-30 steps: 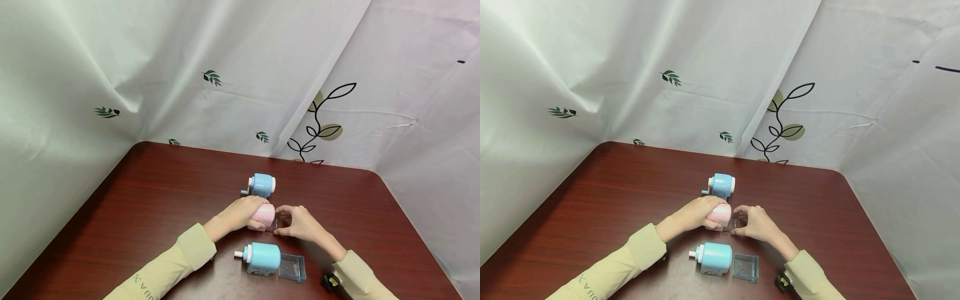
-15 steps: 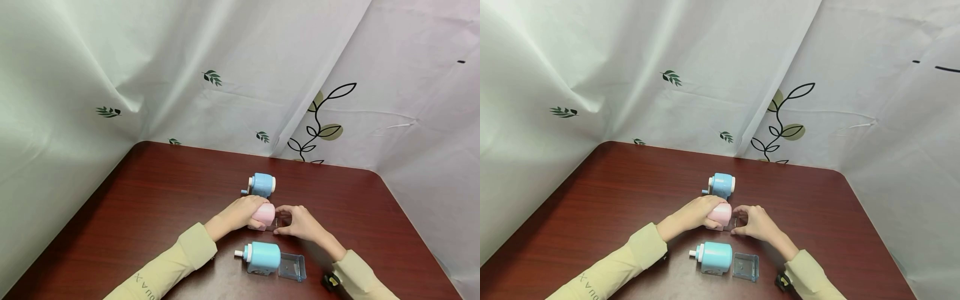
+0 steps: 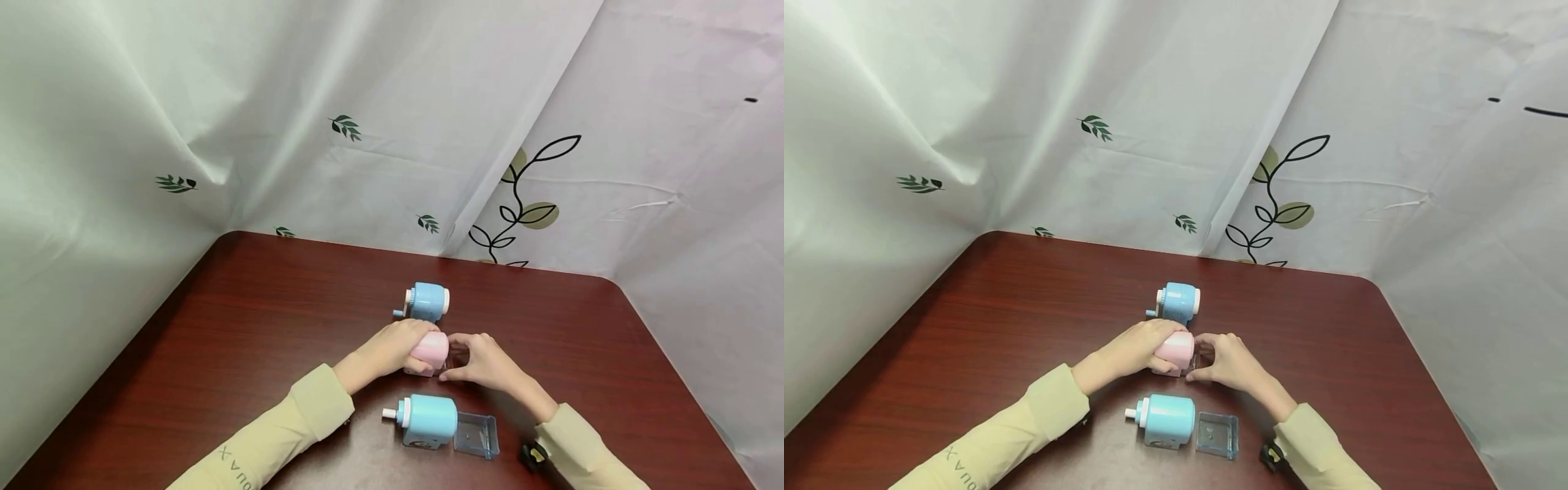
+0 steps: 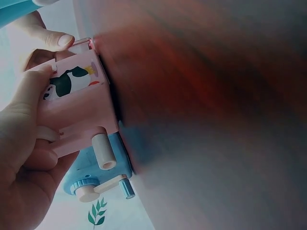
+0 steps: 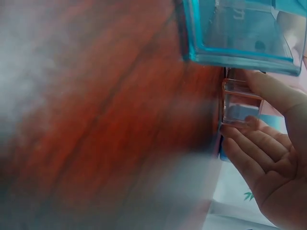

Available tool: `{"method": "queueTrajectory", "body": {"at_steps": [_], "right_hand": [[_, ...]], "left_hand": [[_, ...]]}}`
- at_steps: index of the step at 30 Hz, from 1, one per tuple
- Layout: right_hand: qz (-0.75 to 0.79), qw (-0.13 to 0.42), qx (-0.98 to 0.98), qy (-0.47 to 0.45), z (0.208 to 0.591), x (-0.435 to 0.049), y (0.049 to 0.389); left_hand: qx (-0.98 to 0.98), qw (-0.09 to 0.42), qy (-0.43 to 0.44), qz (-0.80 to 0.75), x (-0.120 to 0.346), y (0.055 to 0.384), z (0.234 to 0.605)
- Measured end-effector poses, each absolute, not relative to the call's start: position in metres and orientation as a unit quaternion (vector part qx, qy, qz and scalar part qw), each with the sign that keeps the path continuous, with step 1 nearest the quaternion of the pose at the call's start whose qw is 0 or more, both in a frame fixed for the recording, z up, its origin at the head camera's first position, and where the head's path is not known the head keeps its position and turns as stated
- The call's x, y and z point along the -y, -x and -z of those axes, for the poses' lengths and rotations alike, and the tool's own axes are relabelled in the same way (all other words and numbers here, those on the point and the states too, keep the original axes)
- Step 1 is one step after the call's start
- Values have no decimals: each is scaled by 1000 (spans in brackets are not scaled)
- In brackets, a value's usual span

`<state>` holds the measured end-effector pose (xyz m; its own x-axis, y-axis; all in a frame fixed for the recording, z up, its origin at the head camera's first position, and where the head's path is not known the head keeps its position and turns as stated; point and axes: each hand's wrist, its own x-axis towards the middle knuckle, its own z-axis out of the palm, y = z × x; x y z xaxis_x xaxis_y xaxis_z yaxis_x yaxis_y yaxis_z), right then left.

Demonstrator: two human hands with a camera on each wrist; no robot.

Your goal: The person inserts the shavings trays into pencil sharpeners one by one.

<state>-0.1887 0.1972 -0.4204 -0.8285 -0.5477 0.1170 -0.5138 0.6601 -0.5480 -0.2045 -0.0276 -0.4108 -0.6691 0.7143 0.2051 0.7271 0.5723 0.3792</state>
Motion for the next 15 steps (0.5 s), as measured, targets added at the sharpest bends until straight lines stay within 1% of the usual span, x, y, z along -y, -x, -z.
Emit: {"method": "queueTrajectory", "body": {"at_steps": [15], "right_hand": [[294,29,-908,297,420,-196,189]], "left_hand": [[886,22,405,223,27,204,411]]}}
